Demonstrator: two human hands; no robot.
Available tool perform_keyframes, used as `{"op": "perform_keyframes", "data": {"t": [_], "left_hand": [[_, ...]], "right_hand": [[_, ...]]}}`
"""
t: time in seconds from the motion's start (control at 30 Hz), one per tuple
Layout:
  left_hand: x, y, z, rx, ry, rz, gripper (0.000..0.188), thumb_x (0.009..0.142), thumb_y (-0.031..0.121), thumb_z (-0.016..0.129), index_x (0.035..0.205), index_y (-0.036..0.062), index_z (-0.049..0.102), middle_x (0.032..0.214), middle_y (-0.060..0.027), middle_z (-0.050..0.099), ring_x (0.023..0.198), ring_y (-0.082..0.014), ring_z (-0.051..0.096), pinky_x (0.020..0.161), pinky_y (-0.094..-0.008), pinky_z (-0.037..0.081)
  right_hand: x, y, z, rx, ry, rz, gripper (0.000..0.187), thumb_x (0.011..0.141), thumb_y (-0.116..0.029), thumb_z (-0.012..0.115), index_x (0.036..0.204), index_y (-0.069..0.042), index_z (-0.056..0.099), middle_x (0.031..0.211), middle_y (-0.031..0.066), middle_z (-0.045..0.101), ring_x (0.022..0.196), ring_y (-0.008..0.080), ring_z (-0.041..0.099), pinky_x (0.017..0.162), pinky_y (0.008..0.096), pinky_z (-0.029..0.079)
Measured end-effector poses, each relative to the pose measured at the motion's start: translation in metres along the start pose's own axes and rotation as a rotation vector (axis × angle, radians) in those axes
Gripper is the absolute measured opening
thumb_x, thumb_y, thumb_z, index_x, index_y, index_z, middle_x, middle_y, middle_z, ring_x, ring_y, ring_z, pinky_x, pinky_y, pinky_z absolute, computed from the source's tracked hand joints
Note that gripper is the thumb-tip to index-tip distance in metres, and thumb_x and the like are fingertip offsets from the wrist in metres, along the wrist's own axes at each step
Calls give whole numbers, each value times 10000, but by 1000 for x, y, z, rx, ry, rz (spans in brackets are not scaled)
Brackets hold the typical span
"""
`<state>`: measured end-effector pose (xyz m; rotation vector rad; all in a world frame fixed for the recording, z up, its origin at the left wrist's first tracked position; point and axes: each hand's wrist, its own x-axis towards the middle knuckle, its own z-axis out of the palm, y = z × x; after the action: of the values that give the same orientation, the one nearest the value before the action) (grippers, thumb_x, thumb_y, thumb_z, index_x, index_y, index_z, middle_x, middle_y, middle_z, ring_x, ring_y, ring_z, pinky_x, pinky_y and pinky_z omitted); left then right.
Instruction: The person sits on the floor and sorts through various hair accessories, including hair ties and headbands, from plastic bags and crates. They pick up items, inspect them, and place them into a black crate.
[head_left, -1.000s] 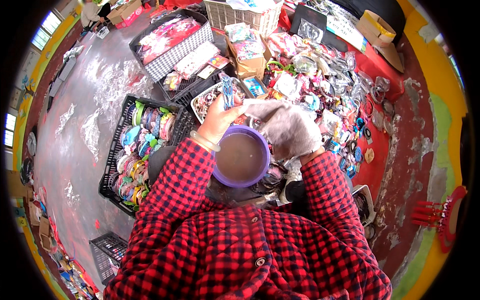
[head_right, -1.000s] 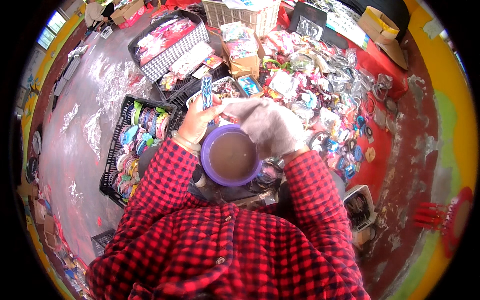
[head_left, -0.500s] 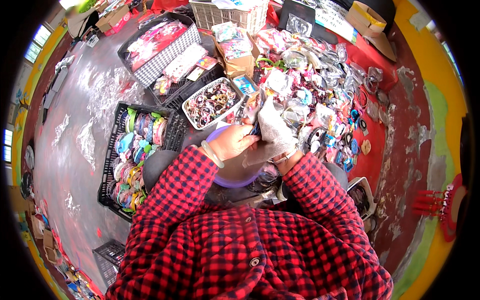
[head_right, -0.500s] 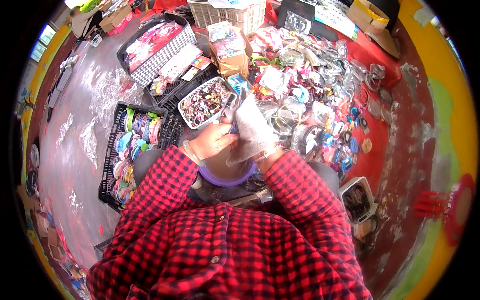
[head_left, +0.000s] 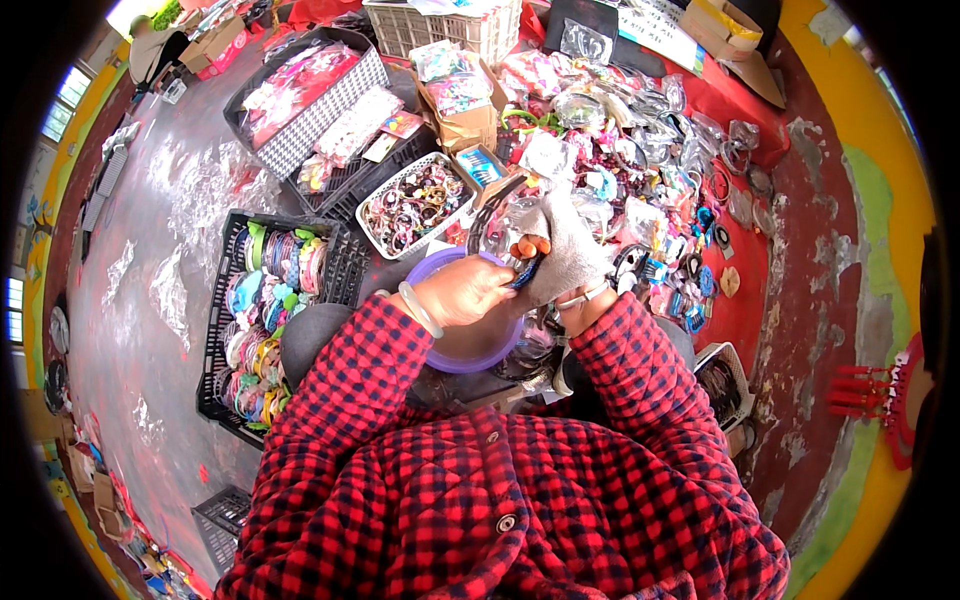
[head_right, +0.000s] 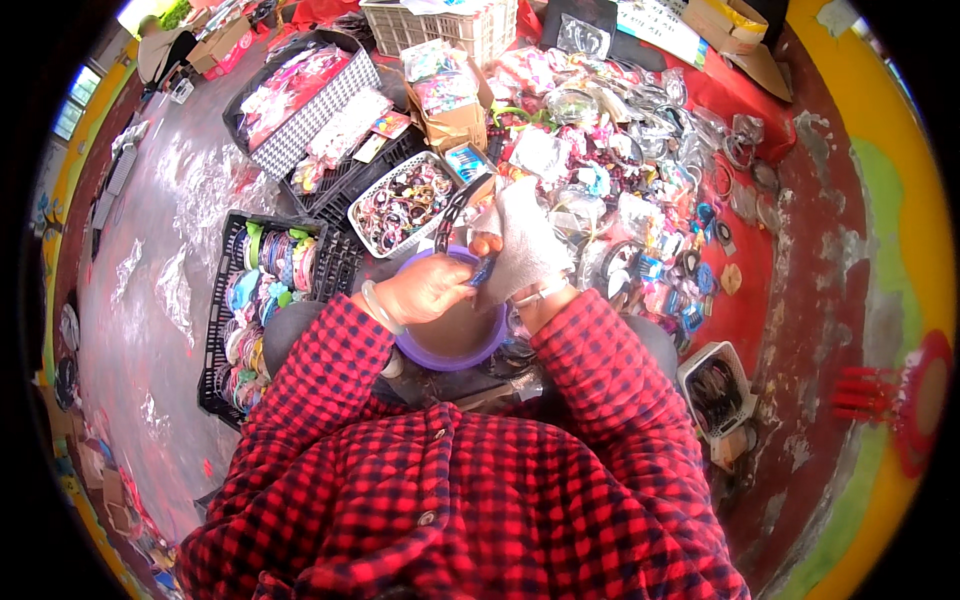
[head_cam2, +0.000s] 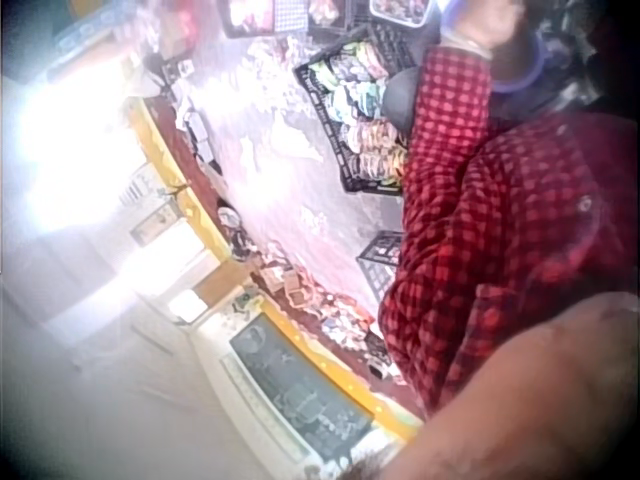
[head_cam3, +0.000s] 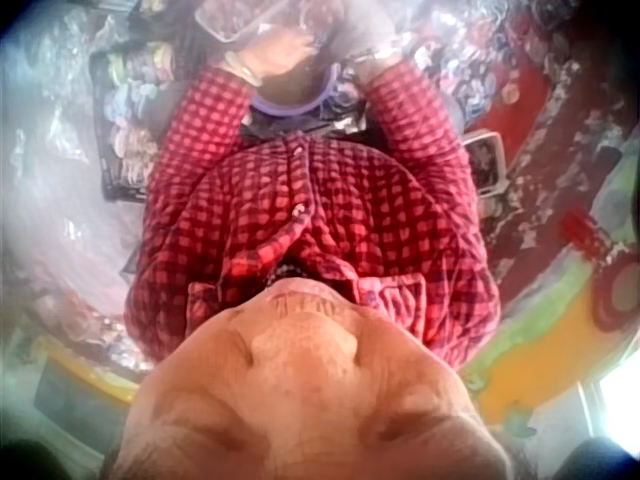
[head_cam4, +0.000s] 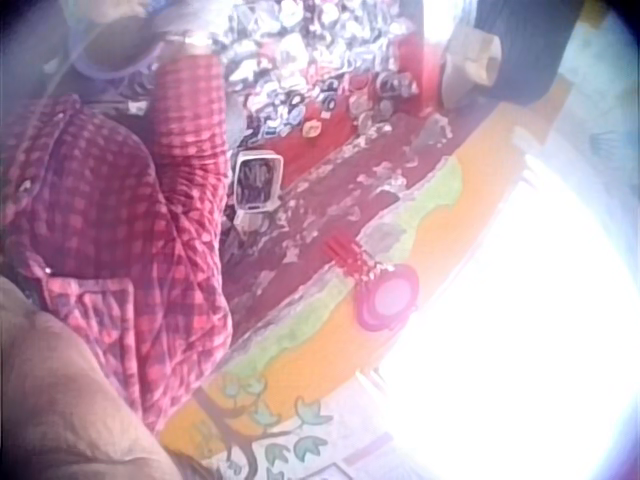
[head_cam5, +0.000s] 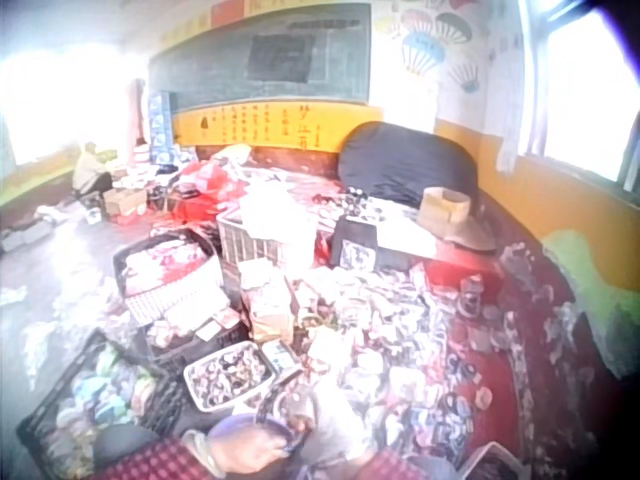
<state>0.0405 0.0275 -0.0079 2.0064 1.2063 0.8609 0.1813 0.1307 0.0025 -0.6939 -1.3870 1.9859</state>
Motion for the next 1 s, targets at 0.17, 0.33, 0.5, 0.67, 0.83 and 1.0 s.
{"op": "perform_keyframes", "data": {"t": [0.17,0.33,0.5,0.67,0.83,1.0], "left_hand": [[-1,3,3,87,11,-23,153,792,148,549,723,13,524,634,-187,532,643,-394,528,565,-459,399],[-6,-1,3,170,-7,-79,131,787,149,553,766,20,548,674,-174,556,694,-381,541,620,-456,416],[-4,2,2,323,64,4,222,795,186,584,966,43,584,946,-159,565,942,-343,524,816,-420,414],[1,18,-17,-71,811,-76,358,892,258,509,1147,7,494,1202,-156,472,1105,-292,464,948,-367,353],[-3,-5,-12,-1643,519,-261,380,951,329,364,1118,14,494,1013,-158,569,1001,-279,535,911,-375,401],[-6,8,-21,-1527,432,-75,254,920,298,453,933,61,543,681,-27,485,661,-162,460,796,-354,422]], "right_hand": [[-8,-22,21,555,259,341,294,871,-423,455,751,-155,472,606,-4,436,496,123,426,470,259,364],[5,-22,15,505,328,321,297,868,-453,510,801,-164,493,555,-25,398,441,119,393,505,302,397],[-3,-26,10,620,443,298,314,849,-439,533,717,-165,456,509,-39,314,414,106,309,420,280,321],[-2,-22,-33,806,220,108,332,897,-404,460,677,-156,442,497,-56,295,394,85,271,462,263,316],[-6,-22,-25,854,93,107,358,928,-379,392,660,-145,436,512,-62,296,398,75,256,502,255,291],[10,-22,-24,-431,366,91,429,803,-493,430,754,-78,527,568,-6,437,489,131,409,580,287,366]]}}
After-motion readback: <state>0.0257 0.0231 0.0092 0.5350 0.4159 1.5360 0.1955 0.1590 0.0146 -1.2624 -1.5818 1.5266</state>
